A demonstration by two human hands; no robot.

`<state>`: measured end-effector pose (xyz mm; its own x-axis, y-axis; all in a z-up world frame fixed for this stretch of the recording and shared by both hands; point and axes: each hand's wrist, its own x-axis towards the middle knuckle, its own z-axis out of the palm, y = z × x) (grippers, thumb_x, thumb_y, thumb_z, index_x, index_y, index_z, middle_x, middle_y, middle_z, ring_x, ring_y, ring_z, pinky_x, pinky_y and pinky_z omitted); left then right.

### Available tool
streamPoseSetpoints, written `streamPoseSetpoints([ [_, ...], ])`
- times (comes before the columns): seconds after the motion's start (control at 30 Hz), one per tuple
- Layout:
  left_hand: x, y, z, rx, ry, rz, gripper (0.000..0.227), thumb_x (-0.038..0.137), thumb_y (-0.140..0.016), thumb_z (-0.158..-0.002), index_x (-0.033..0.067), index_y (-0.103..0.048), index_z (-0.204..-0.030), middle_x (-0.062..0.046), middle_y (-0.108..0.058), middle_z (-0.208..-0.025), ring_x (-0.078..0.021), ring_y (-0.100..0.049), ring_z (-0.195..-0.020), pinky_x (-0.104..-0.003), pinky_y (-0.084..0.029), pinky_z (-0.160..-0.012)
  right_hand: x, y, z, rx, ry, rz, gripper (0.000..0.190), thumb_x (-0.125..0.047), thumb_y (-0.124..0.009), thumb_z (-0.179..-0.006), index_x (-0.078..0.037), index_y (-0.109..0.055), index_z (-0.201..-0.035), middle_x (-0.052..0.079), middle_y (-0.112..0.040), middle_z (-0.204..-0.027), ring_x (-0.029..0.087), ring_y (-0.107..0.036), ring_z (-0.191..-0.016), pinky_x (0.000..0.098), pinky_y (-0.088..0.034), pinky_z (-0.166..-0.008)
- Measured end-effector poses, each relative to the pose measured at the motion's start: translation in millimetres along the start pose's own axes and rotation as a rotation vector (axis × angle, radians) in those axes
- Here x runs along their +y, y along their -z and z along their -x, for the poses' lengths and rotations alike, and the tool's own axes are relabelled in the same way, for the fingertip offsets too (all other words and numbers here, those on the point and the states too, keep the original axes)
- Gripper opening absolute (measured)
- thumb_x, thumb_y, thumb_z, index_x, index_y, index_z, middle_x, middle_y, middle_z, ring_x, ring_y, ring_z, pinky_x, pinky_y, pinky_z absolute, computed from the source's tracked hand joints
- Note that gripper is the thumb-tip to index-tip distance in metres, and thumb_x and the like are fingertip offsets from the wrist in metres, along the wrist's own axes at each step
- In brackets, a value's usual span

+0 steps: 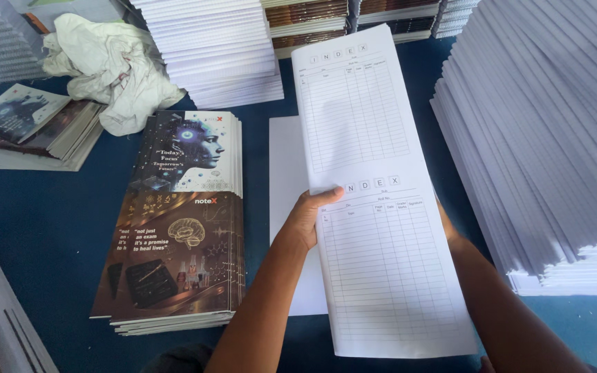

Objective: The person assembles notebooks by inserting printed index sheets into printed covers. They repeatedly pick a cover, insert an index sheet, and place the completed notebook on a stack. The person also handles loose white paper sheets and stacks them separately.

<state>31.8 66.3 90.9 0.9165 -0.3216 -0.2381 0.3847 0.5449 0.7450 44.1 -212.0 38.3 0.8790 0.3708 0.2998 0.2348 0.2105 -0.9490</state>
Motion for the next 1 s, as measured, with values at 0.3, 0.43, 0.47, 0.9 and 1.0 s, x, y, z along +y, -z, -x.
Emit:
streamPoseSetpoints([
  [0.3,-6,2,-2,0.047,0.055,-0.07,0.075,0.023,-0.08,-0.071,-0.0163,-0.055,-0.13,-0.04,-0.064,-0.118,-0.048,-0.065,-0.115,-0.054,-0.057,-0.092,-84,-42,-9,0.514,-0.699,-0.386,0.122,-0.083,-0.056,-0.07,0.004,-0.036,-0.153,0.039,-0.042,-0.146,0.054,-0.046,-0.134,0.0659,-0.05,-0.095],
  [0.43,-13,6,-9,0.057,0.076,-0.148,0.07,0.02,-0.078,-0.075,-0.0169,-0.055,-0.13,-0.039,-0.065,-0.12,-0.0468,-0.066,-0.116,-0.051,-0.057,-0.095,-84,-43,-10,0.36,-0.699,-0.13,0.109,-0.056,-0.077,-0.066,0.008,-0.047,-0.148,0.041,-0.056,-0.137,0.054,-0.054,-0.129,0.0656,-0.049,-0.098],
  [0.47,-14,6,-11,0.066,0.084,-0.157,0.068,0.019,-0.077,-0.075,-0.0163,-0.056,-0.13,-0.038,-0.065,-0.121,-0.0456,-0.066,-0.116,-0.05,-0.057,-0.096,-82,-44,-11,0.33,-0.731,-0.121,0.106,-0.048,-0.081,-0.064,0.009,-0.047,-0.147,0.041,-0.058,-0.134,0.054,-0.055,-0.128,0.0664,-0.049,-0.098],
  [0.9,-23,13,-21,0.158,0.108,-0.214,0.058,0.02,-0.071,-0.087,-0.0125,-0.056,-0.133,-0.03,-0.067,-0.122,-0.0364,-0.068,-0.114,-0.042,-0.058,-0.093,-58,-44,-20,0.523,-0.688,0.033,0.083,-0.024,-0.079,-0.071,-0.004,-0.048,-0.146,0.029,-0.064,-0.13,0.044,-0.06,-0.126,0.0662,-0.052,-0.098],
  [1.0,-35,22,-10,0.169,0.156,-0.232,0.054,0.026,-0.062,-0.095,-0.0101,-0.057,-0.134,-0.028,-0.068,-0.124,-0.0354,-0.068,-0.112,-0.041,-0.057,-0.089,-49,-42,-20,0.533,-0.718,0.112,0.082,-0.028,-0.077,-0.074,-0.008,-0.047,-0.148,0.025,-0.061,-0.135,0.041,-0.057,-0.128,0.0651,-0.05,-0.1],
])
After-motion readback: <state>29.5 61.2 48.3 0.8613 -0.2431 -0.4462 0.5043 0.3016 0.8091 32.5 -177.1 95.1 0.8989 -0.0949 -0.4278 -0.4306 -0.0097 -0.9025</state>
